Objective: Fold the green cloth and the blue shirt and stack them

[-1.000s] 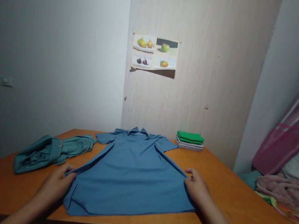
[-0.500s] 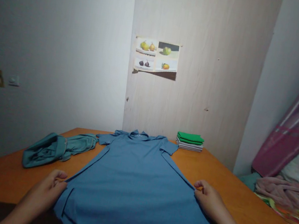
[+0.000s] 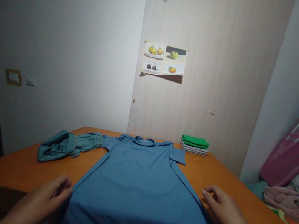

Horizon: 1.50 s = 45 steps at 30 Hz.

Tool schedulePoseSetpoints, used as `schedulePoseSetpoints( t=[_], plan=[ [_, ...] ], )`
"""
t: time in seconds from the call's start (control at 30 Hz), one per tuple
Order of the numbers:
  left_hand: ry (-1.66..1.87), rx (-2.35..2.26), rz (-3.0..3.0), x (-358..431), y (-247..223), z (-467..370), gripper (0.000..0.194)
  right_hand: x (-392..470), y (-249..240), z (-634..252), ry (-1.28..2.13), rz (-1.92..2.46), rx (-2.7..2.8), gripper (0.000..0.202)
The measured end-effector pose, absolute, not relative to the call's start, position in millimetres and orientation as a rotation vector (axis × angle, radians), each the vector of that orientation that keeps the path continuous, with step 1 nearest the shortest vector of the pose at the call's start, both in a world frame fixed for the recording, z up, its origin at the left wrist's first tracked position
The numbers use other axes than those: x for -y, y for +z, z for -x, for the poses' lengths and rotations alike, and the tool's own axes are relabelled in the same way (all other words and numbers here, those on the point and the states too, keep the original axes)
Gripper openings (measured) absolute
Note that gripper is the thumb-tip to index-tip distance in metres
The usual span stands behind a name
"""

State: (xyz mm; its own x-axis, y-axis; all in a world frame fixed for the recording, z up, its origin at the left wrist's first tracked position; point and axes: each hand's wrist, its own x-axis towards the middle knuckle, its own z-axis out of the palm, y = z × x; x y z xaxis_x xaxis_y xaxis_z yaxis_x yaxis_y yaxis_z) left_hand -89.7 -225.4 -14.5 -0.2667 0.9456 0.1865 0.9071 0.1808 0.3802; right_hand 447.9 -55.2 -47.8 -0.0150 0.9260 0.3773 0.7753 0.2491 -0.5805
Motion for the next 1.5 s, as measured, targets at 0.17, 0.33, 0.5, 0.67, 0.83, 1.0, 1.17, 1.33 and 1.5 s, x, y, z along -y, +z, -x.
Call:
schedulePoseSetpoints(
  t=[0.17, 0.33, 0.5, 0.67, 0.83, 1.0, 1.17, 1.33, 1.5],
  plan=[
    [0.729, -2.143, -2.220, 192.1, -25.7, 49.8, 0.029, 57.4, -41.6, -359.3, 0.391, 1.336, 1.989, 0.051],
    [0.553, -2.348, -2.188, 182.0, -43.4, 39.3, 0.046, 55.8, -61.9, -322.1, 0.406, 1.365, 2.274, 0.064],
    [0.419, -2.558, -2.085, 190.2, -46.9, 50.5, 0.058, 39.9, -68.6, -354.4, 0.261, 1.654, 2.271, 0.072],
    [0.380, -2.645, -2.047, 197.6, -48.1, 52.5, 0.061, 34.4, -79.2, -380.1, 0.137, 1.853, 2.185, 0.076],
    [0.395, -2.673, -2.009, 202.9, -47.7, 49.6, 0.063, 38.2, -86.6, -388.9, 0.094, 1.915, 2.134, 0.074],
    [0.384, -2.692, -1.993, 204.1, -50.9, 50.3, 0.064, 39.3, -86.2, -389.2, 0.100, 1.908, 2.121, 0.074],
    [0.378, -2.688, -1.989, 204.8, -51.2, 50.0, 0.062, 41.7, -86.1, -388.0, 0.080, 1.907, 2.104, 0.074],
    [0.388, -2.667, -2.004, 200.9, -45.8, 48.6, 0.060, 42.4, -86.7, -389.3, 0.064, 1.885, 2.091, 0.073],
    [0.517, -2.684, -2.004, 194.8, -46.7, 46.5, 0.051, 47.4, -82.9, -392.3, -0.002, 1.819, 2.030, 0.067]
  ],
)
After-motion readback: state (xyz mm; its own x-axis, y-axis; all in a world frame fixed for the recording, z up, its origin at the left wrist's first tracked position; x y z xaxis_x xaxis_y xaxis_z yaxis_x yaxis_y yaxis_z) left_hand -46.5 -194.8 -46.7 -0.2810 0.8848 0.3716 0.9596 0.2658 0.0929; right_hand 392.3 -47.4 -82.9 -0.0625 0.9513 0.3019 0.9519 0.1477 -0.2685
